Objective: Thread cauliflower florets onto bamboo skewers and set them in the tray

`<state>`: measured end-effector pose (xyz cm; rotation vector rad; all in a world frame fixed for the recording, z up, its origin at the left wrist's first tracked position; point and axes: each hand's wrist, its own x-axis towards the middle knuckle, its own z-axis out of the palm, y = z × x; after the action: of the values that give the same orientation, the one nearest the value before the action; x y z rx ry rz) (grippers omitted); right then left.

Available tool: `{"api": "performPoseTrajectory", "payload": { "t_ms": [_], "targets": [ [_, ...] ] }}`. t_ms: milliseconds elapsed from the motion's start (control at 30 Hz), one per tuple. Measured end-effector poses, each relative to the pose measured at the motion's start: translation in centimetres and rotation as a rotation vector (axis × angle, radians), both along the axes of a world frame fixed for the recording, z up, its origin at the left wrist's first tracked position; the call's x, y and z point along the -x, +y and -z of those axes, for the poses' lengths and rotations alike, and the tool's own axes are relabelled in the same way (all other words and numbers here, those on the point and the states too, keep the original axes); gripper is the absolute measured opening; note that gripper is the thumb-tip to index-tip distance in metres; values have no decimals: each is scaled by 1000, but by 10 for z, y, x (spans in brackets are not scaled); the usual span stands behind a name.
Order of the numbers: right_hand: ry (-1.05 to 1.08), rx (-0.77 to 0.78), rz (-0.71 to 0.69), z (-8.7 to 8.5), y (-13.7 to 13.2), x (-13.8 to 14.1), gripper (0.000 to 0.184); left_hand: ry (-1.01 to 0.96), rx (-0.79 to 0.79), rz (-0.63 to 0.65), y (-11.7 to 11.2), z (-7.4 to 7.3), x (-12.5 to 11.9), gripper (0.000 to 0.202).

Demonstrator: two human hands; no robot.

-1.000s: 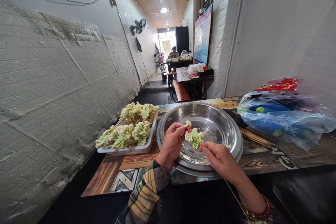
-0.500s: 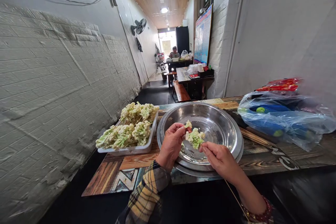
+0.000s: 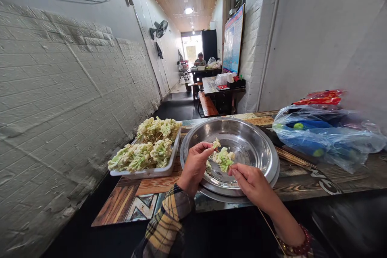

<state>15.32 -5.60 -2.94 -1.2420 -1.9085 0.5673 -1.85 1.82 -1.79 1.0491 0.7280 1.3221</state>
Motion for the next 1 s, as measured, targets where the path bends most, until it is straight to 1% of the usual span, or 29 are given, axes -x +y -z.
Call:
{"api": "performPoseTrajectory", "payload": {
  "t_ms": [200, 367, 433, 533, 633, 767, 900, 1000],
  "targets": [
    [20, -1, -11, -1, -2, 0, 31, 32, 32, 68, 4, 4, 5, 10],
    [10, 1, 0, 1, -2, 1, 31, 42, 74, 176, 3, 1, 5, 9],
    [7, -5, -2, 1, -1, 1, 32, 13, 81, 193, 1, -1, 3, 10],
    [24, -6, 11, 0, 0, 1, 33, -54, 104, 155, -1, -2, 0, 10],
    [11, -9, 37, 0, 1, 3, 33, -51, 117, 101, -3, 0, -3, 17],
    [-28, -9, 54, 1, 1, 5, 33, 17, 118, 99, -4, 2, -5, 19],
    [-75, -6, 54, 3, 0, 6, 34, 26, 123, 69, -5, 0, -5, 18],
    [-90, -24, 43, 4, 0, 5, 34, 31, 128, 98, -6, -2, -4, 19]
  ]
}}
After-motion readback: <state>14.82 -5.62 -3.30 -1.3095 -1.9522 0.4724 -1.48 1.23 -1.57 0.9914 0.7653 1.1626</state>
